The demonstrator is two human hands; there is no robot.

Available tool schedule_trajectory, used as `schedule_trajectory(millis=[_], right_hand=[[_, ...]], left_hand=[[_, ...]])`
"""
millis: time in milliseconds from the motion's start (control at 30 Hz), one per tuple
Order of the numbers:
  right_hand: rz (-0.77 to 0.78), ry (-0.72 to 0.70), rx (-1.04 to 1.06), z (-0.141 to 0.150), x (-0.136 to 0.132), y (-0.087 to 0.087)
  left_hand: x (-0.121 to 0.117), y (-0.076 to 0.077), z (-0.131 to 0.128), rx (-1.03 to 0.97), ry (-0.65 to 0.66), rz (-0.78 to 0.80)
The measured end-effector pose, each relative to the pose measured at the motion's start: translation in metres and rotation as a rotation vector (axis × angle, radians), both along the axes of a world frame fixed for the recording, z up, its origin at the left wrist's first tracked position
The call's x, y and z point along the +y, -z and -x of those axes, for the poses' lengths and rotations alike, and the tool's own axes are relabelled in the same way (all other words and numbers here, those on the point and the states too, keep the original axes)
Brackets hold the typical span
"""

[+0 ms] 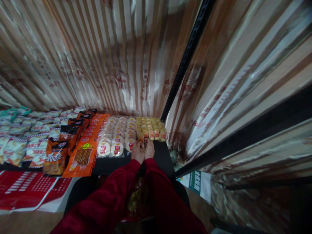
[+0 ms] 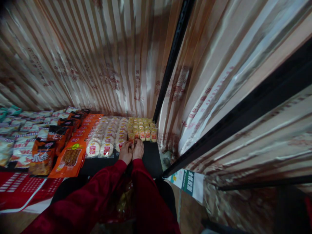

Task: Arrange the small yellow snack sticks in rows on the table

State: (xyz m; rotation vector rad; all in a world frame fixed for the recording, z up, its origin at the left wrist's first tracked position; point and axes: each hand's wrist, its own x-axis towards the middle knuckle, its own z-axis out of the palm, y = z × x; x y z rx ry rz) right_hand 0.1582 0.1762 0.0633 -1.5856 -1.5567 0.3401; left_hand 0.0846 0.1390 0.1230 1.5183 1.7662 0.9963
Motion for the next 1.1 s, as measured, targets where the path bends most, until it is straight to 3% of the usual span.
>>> schedule_trajectory(millis=[267, 667, 967, 1100], right_hand=[[0.068, -0.047, 0.005, 0.002, -0.002, -0.008], [0.033, -0.033, -0.01, 0.0, 0.002, 0.001], [0.093, 0.01, -0.028, 0.0, -0.024, -0.01], [0.092, -0.012, -0.034, -0.001, -0.037, -0.011]], left_hand=[[0.001, -0.004, 0.002, 0.019, 0.053, 0.016], [0.006, 0.01, 0.003, 0.022, 0.072, 0.022], [-0.004, 0.0, 0.004, 0.174, 0.075, 0.041], [-0.015, 0.0, 0.003, 0.131, 0.07, 0.076]])
